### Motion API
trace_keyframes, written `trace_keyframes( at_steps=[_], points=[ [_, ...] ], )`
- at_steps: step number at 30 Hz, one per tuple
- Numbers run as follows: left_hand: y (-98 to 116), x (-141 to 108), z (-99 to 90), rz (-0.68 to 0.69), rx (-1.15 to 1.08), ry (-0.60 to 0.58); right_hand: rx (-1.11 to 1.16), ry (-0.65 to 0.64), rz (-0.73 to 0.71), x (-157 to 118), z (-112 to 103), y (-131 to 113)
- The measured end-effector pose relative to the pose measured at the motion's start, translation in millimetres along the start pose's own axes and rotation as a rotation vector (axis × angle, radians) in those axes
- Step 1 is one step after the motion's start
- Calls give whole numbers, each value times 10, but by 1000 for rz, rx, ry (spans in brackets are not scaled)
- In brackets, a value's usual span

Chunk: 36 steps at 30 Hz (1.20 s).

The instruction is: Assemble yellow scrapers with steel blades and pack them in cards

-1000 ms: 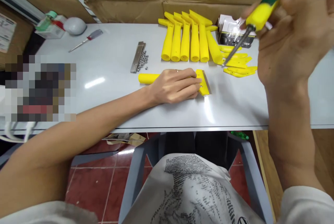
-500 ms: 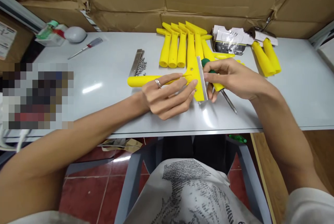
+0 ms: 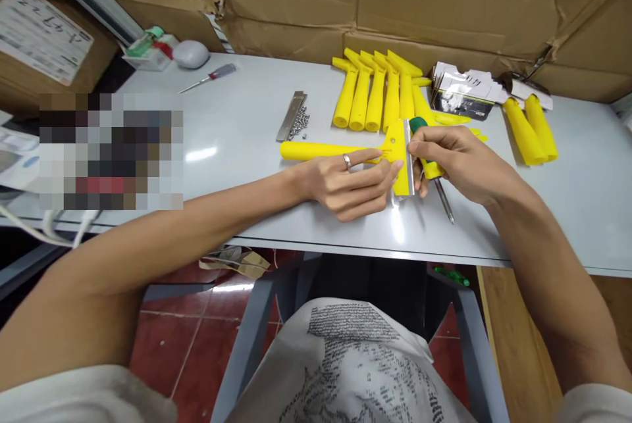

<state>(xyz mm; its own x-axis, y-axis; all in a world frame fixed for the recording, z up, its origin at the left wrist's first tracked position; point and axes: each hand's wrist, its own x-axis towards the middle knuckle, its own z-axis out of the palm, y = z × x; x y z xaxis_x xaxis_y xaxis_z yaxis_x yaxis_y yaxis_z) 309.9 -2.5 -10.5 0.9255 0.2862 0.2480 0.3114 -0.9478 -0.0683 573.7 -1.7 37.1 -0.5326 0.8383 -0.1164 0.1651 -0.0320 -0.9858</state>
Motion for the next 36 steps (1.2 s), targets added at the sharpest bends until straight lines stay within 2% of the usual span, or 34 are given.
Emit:
trace_keyframes(
  at_steps=[3, 5, 7, 9, 12, 18, 20, 23, 25, 29, 33, 36],
  points=[
    [18, 49, 24, 63, 133, 110, -32, 38, 64, 12, -65, 9],
    [29, 87, 52, 153, 341, 288, -68, 83, 93, -13, -163, -36],
    [36, 124, 80, 251, 538, 488, -63, 199, 55, -56, -281, -109],
    [34, 156, 101, 310, 622, 601, -46, 347, -57, -96, -396, -172],
    [16, 185, 124, 325, 583, 553, -66, 472, -243, -113, -522, -176],
    [10, 89, 64, 236, 541, 359, 0, 444, -366, -6, -551, -84],
    [28, 14, 19, 99, 475, 279, 10, 442, -399, 26, -521, -134],
    [25, -74, 0, -187, 329, 182, -119, 440, -448, 39, -455, -219],
    [-8, -89, 28, -291, 217, 161, -207, 462, -548, 35, -404, -206],
    [-108, -65, 89, -342, 11, 163, -184, 559, -765, 7, -319, 25],
    [-175, -73, 100, -360, -64, 157, -159, 533, -792, -60, -226, 187],
    [-190, -98, 109, -360, -58, 182, -156, 531, -720, -100, -148, 167]
  ],
)
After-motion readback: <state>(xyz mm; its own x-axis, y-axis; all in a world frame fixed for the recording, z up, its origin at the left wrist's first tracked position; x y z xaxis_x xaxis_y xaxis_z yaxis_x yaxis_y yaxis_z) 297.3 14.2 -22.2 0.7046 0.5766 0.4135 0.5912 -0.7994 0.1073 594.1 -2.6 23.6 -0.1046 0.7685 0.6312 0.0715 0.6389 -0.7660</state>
